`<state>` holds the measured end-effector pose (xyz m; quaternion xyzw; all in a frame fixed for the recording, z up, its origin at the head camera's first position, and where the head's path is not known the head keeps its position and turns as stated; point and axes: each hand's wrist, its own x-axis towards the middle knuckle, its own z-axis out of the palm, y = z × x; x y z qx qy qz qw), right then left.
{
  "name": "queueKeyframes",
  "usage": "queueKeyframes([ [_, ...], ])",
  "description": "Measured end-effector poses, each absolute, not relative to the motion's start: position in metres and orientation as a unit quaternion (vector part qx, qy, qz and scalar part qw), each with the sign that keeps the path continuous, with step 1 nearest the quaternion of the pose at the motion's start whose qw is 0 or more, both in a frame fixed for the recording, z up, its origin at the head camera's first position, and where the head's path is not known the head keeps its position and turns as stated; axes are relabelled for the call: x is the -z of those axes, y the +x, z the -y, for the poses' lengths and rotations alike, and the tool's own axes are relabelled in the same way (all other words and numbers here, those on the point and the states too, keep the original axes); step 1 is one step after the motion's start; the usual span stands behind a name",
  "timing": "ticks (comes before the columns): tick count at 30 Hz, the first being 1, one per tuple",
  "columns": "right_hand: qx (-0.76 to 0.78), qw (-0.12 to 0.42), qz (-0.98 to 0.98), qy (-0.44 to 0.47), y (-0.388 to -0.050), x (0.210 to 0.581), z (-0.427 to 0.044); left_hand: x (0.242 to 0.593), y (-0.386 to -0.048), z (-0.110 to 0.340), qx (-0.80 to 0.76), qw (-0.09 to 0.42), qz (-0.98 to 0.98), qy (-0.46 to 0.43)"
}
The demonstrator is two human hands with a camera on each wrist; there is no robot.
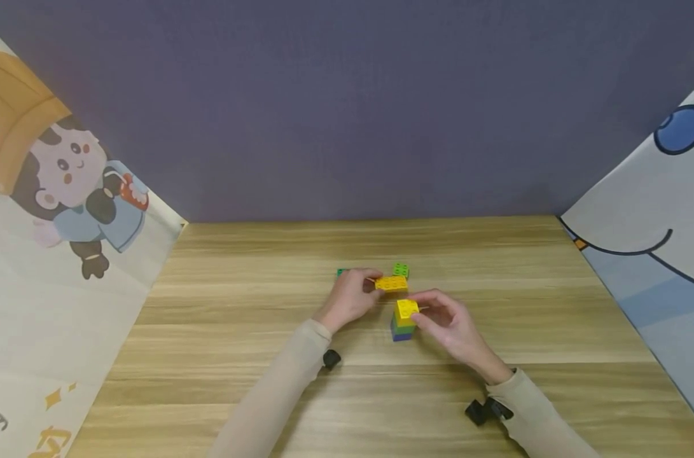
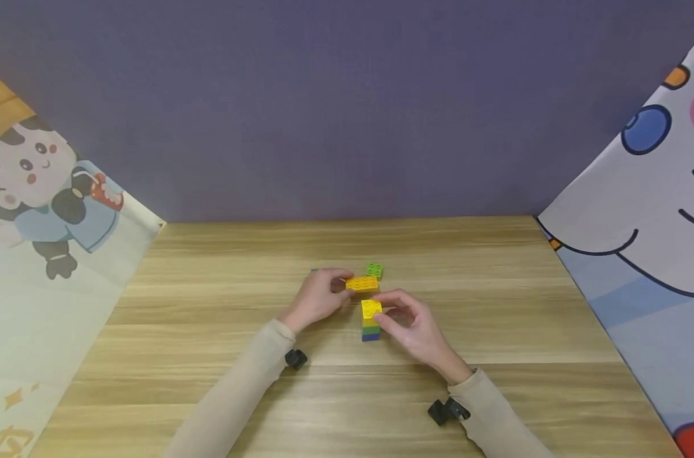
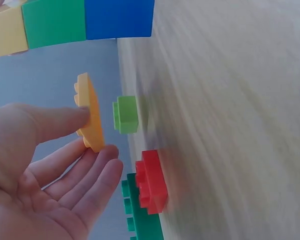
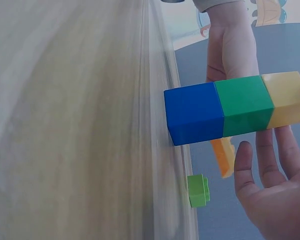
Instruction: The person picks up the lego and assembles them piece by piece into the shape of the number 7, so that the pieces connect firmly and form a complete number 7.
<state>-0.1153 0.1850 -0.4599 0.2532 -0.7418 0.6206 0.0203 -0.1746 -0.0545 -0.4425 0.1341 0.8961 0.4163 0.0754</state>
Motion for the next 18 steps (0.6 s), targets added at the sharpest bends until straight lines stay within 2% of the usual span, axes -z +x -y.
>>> queueKeyframes([
  [18,-0.62,0.018,0.743,0.251,-0.1152,0.4602,-0.1859,0.4402,-0.1658,0.0641,-0.456,0.054,-0.874,0.161],
])
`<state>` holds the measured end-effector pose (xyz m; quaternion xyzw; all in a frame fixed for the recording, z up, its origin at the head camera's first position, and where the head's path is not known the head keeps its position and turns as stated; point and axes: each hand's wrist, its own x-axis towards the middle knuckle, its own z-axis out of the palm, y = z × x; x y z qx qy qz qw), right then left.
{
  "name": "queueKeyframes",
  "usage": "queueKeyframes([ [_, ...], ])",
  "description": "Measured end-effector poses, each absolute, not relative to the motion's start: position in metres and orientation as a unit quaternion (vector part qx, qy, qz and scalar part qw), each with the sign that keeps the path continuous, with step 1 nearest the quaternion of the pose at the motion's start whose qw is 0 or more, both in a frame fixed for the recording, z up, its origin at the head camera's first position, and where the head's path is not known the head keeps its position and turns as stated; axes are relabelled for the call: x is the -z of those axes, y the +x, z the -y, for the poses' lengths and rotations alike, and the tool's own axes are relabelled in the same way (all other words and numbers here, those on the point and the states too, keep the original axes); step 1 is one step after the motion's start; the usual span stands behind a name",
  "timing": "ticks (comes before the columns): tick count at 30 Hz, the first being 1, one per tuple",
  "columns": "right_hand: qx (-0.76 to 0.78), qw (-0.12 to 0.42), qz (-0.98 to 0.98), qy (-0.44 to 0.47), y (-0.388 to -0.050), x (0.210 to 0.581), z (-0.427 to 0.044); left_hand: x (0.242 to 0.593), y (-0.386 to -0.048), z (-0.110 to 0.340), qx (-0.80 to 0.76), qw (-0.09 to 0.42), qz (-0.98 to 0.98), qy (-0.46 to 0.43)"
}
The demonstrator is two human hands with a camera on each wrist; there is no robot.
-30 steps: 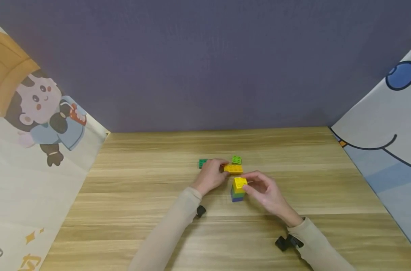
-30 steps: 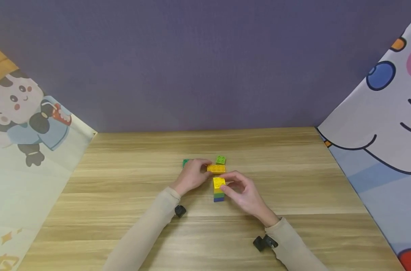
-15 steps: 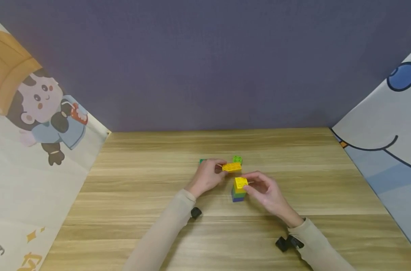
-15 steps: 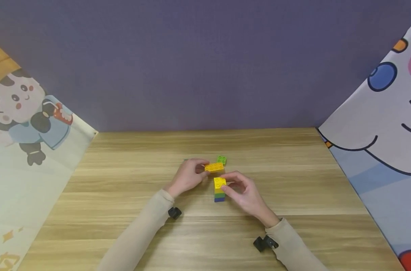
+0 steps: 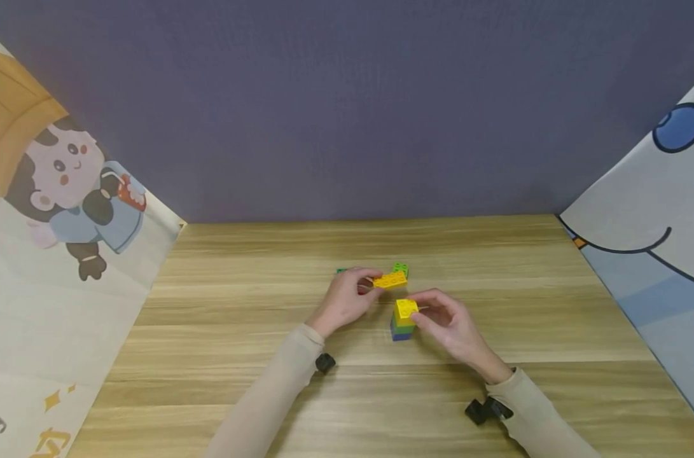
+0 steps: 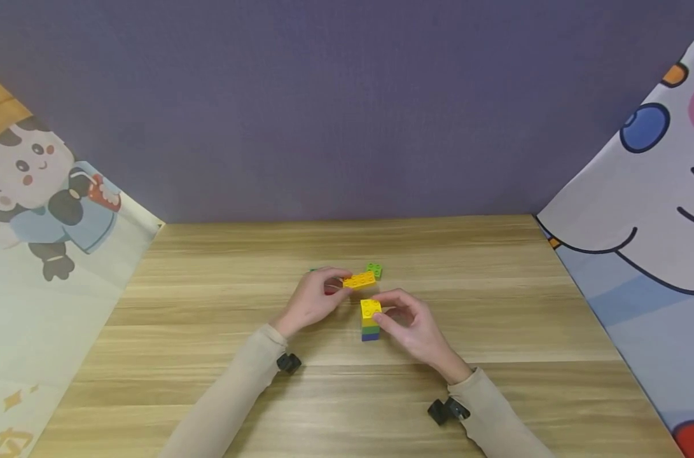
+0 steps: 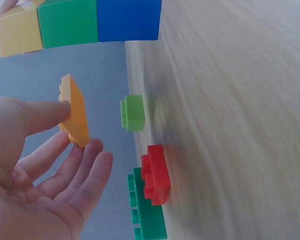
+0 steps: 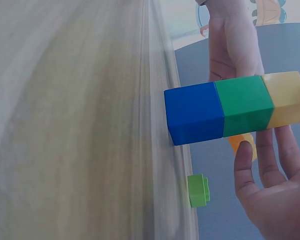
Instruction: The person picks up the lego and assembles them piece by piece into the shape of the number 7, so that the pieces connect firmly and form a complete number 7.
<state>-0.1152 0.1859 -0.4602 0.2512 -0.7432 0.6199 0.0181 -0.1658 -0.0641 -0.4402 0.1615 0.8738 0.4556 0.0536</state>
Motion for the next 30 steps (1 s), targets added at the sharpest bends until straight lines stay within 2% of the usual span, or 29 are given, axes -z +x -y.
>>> queueKeyframes([
  [30,-0.595,0.034,0.76,0.258,-0.117,0.461,-0.189,0.424,-0.142,0.077,-0.522,0.013,-0.834,0.18],
])
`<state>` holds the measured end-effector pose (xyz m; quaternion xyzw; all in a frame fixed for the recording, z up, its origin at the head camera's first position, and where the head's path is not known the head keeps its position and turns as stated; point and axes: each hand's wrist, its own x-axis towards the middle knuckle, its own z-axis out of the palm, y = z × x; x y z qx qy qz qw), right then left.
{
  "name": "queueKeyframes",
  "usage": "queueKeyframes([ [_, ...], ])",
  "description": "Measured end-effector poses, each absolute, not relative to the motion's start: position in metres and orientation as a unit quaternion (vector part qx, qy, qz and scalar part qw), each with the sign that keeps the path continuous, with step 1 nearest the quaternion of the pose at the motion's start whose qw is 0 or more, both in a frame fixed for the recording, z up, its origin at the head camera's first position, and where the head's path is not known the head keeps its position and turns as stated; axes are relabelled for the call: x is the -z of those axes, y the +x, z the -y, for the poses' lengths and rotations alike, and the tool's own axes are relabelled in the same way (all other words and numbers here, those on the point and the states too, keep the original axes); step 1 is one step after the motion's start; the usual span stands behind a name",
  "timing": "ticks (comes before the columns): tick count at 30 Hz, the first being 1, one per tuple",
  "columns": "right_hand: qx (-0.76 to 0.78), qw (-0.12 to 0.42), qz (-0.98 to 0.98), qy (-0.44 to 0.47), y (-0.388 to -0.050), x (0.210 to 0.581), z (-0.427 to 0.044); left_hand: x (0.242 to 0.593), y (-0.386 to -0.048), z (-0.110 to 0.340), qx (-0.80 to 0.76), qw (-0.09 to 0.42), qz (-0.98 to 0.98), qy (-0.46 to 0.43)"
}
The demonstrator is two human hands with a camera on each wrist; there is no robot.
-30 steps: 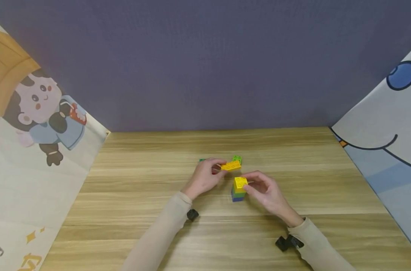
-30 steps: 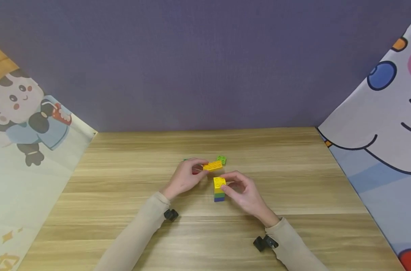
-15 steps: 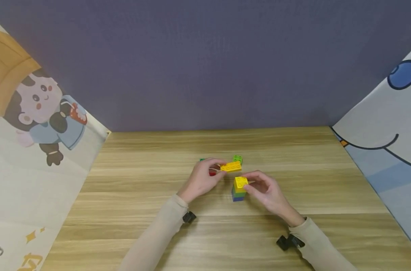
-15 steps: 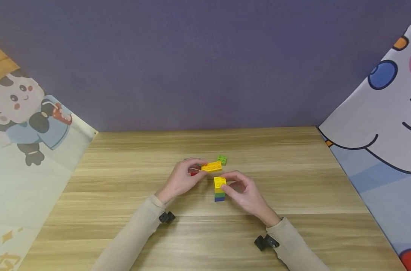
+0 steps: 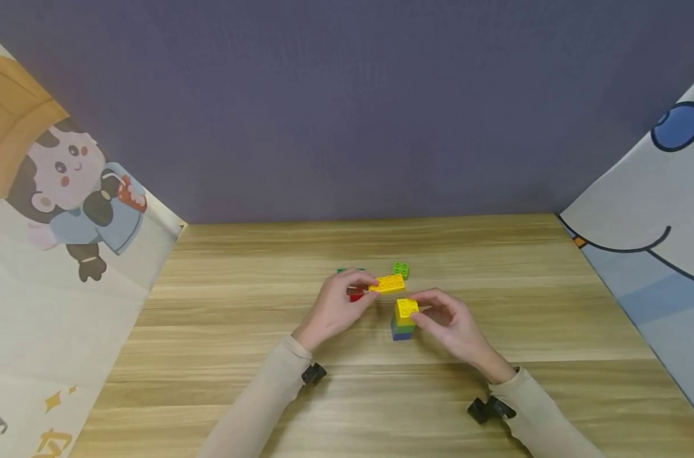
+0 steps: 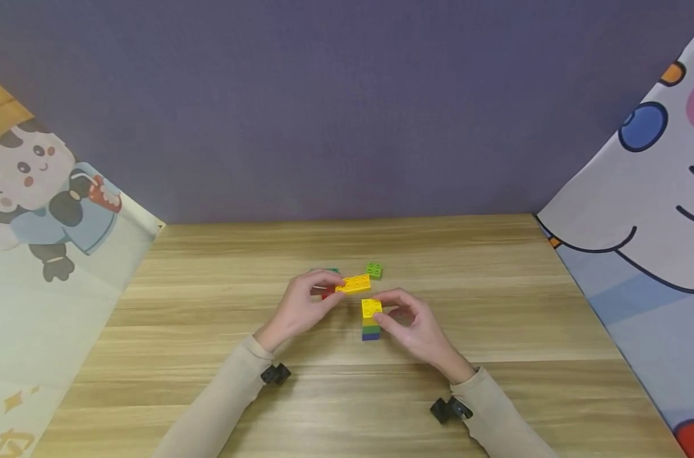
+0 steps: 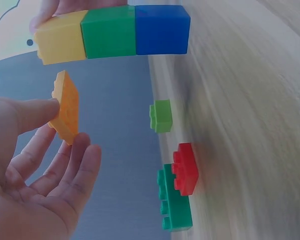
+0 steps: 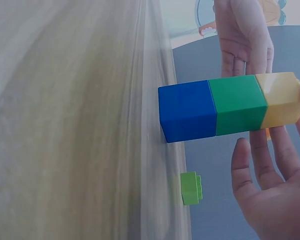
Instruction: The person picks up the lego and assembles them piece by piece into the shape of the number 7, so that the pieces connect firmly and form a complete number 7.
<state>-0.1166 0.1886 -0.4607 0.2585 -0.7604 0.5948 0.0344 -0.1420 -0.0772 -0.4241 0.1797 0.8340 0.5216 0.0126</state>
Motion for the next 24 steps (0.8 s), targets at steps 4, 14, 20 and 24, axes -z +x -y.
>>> queueKeyframes([
  [4,-0.6,0.033,0.757,0.256,-0.116,0.461,-0.189,0.419,-0.138,0.078,-0.526,0.014,-0.833,0.174],
  [14,-0.607,0.028,0.751,0.259,-0.115,0.461,-0.19,0.411,-0.126,0.079,-0.534,0.017,-0.824,0.19],
  [20,-0.607,0.03,0.749,0.263,-0.115,0.461,-0.19,0.405,-0.121,0.078,-0.522,0.002,-0.828,0.206],
  [24,-0.605,0.034,0.751,0.264,-0.116,0.459,-0.19,0.402,-0.117,0.078,-0.498,-0.004,-0.837,0.226],
])
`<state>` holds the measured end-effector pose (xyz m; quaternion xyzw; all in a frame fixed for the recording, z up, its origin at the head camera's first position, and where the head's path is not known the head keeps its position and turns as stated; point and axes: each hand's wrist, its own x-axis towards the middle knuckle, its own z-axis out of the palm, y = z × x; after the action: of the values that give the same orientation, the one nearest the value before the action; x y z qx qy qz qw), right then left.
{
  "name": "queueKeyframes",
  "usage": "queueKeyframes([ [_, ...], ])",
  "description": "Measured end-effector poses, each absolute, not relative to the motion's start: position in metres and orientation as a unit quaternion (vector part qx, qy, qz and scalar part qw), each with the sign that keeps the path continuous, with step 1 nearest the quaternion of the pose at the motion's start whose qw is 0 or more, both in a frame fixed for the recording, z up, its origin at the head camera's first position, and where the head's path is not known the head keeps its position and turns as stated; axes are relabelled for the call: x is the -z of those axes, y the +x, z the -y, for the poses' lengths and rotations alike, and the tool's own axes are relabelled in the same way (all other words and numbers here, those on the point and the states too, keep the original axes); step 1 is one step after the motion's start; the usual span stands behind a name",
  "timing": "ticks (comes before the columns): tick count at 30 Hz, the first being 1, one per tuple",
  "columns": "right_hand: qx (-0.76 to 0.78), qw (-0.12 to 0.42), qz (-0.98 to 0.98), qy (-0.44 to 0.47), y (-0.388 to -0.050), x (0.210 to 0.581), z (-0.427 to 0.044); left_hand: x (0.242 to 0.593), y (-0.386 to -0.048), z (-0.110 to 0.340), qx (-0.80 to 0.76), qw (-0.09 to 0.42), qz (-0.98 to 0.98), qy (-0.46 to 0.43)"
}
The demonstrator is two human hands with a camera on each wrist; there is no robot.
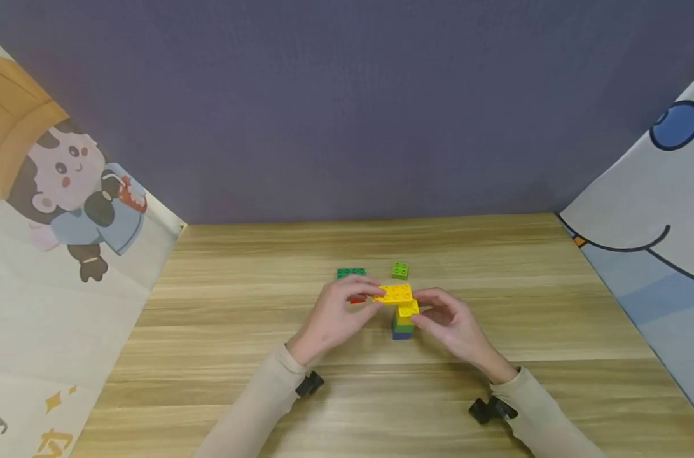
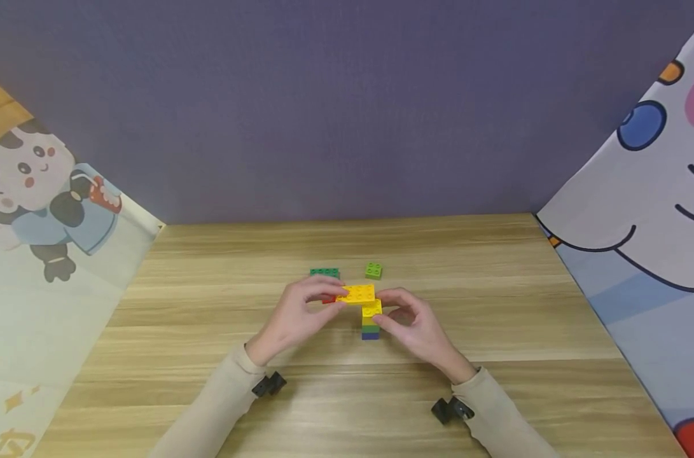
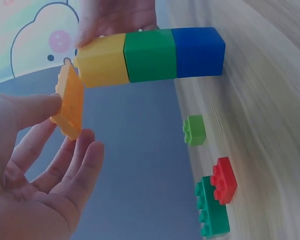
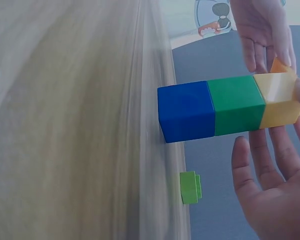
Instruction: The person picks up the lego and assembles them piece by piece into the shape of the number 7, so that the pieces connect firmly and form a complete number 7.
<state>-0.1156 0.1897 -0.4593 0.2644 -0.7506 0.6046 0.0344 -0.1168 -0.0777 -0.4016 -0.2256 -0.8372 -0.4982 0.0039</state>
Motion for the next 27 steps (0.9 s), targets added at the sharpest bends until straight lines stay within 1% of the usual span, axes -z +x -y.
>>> queueKeyframes([
  [7,-0.601,0.039,0.751,0.27,-0.1152,0.4575,-0.1901,0.3974,-0.1106,0.0744,0.469,0.003,0.85,-0.237],
  [17,-0.606,0.042,0.745,0.276,-0.116,0.4587,-0.1901,0.3969,-0.1078,0.0727,0.416,0.045,0.864,-0.281],
  [27,-0.594,0.051,0.757,0.269,-0.1146,0.4575,-0.1903,0.3963,-0.1074,0.0714,0.403,0.054,0.863,-0.3],
])
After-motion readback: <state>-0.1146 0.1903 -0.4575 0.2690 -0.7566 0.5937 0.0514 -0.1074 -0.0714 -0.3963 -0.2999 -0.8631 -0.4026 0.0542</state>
